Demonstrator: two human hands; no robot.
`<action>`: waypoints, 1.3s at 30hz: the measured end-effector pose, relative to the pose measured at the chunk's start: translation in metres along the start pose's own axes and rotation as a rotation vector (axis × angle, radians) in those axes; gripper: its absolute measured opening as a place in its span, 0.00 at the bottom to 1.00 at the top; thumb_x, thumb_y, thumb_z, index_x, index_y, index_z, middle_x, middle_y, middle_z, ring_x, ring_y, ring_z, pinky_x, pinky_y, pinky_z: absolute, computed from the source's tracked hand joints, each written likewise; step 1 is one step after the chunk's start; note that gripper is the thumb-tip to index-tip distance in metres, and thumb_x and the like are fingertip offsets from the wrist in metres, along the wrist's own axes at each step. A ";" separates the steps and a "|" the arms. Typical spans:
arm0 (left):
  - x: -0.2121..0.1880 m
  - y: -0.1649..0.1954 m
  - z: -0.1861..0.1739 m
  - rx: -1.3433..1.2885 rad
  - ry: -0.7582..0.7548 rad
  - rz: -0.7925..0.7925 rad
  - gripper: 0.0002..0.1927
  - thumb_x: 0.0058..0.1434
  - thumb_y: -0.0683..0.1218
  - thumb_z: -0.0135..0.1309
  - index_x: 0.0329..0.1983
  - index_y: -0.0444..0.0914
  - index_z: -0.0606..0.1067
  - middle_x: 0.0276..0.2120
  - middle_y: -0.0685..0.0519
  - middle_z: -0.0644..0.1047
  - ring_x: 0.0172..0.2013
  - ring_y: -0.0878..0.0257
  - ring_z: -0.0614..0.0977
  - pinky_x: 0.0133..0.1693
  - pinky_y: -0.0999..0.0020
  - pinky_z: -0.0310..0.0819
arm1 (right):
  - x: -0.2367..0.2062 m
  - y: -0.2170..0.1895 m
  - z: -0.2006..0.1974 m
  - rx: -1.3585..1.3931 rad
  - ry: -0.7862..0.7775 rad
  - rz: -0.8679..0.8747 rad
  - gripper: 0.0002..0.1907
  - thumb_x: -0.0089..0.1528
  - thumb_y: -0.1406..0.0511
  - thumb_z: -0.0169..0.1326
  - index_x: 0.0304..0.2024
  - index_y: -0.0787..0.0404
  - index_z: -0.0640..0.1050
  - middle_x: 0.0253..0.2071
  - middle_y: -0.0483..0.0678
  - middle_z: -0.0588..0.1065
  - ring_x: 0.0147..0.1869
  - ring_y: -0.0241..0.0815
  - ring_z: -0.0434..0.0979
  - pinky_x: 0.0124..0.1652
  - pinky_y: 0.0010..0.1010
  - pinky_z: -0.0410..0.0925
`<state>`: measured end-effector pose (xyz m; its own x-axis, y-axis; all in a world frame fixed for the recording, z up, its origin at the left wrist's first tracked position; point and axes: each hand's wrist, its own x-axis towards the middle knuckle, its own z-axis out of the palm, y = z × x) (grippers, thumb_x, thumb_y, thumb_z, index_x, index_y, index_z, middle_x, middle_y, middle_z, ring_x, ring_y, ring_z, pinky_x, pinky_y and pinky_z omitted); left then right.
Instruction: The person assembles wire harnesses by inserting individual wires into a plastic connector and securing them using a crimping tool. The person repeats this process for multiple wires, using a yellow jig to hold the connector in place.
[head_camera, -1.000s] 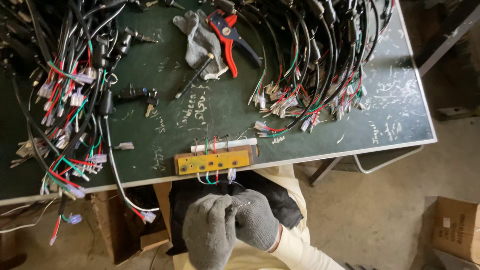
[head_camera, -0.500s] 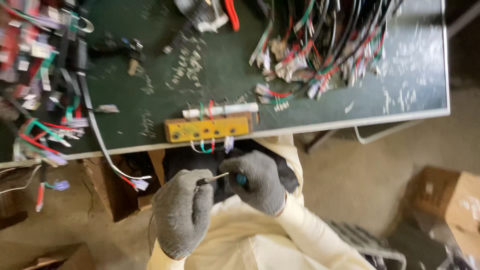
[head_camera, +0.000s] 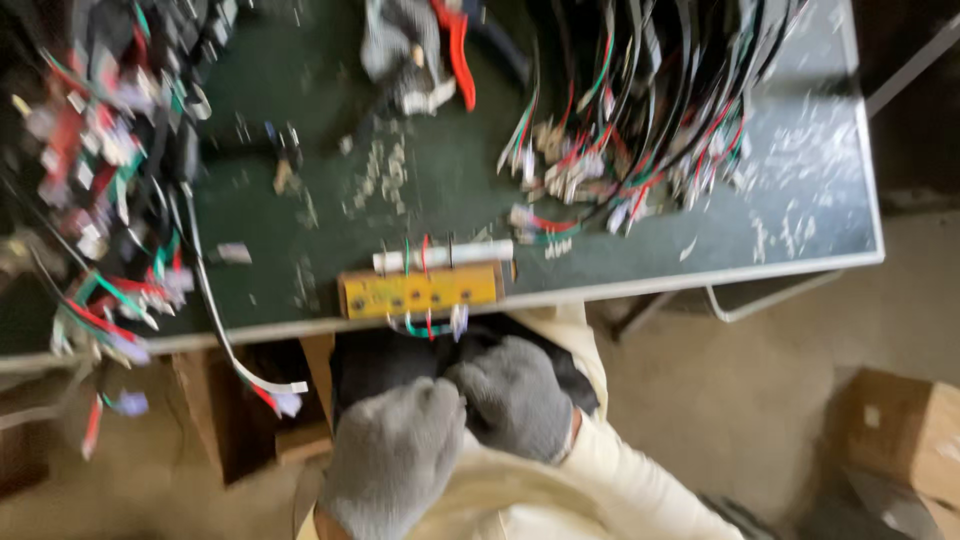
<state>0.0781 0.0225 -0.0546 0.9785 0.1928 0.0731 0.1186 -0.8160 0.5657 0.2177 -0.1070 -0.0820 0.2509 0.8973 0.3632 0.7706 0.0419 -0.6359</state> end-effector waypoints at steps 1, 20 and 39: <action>0.005 0.000 -0.003 0.066 -0.018 0.063 0.06 0.56 0.44 0.55 0.28 0.41 0.70 0.23 0.53 0.71 0.26 0.56 0.79 0.29 0.57 0.75 | 0.001 0.000 -0.003 0.050 -0.044 0.020 0.12 0.50 0.65 0.64 0.34 0.56 0.74 0.27 0.48 0.71 0.32 0.53 0.73 0.35 0.43 0.63; 0.016 0.035 0.058 -0.213 0.044 0.189 0.16 0.57 0.53 0.63 0.44 0.41 0.77 0.38 0.48 0.77 0.42 0.46 0.78 0.46 0.50 0.72 | -0.048 -0.049 -0.073 0.400 0.828 0.291 0.29 0.65 0.60 0.62 0.61 0.60 0.61 0.57 0.49 0.62 0.59 0.48 0.66 0.58 0.39 0.61; 0.118 -0.026 -0.022 -0.022 0.576 0.004 0.22 0.60 0.38 0.60 0.59 0.37 0.72 0.50 0.46 0.75 0.51 0.48 0.77 0.54 0.56 0.71 | -0.027 0.063 -0.053 0.236 0.650 0.589 0.28 0.63 0.72 0.59 0.66 0.65 0.69 0.56 0.53 0.77 0.60 0.44 0.79 0.60 0.34 0.71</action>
<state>0.1867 0.0783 -0.0424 0.7283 0.4604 0.5075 0.1051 -0.8070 0.5811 0.2905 -0.1518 -0.0958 0.9024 0.3803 0.2027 0.2915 -0.1920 -0.9371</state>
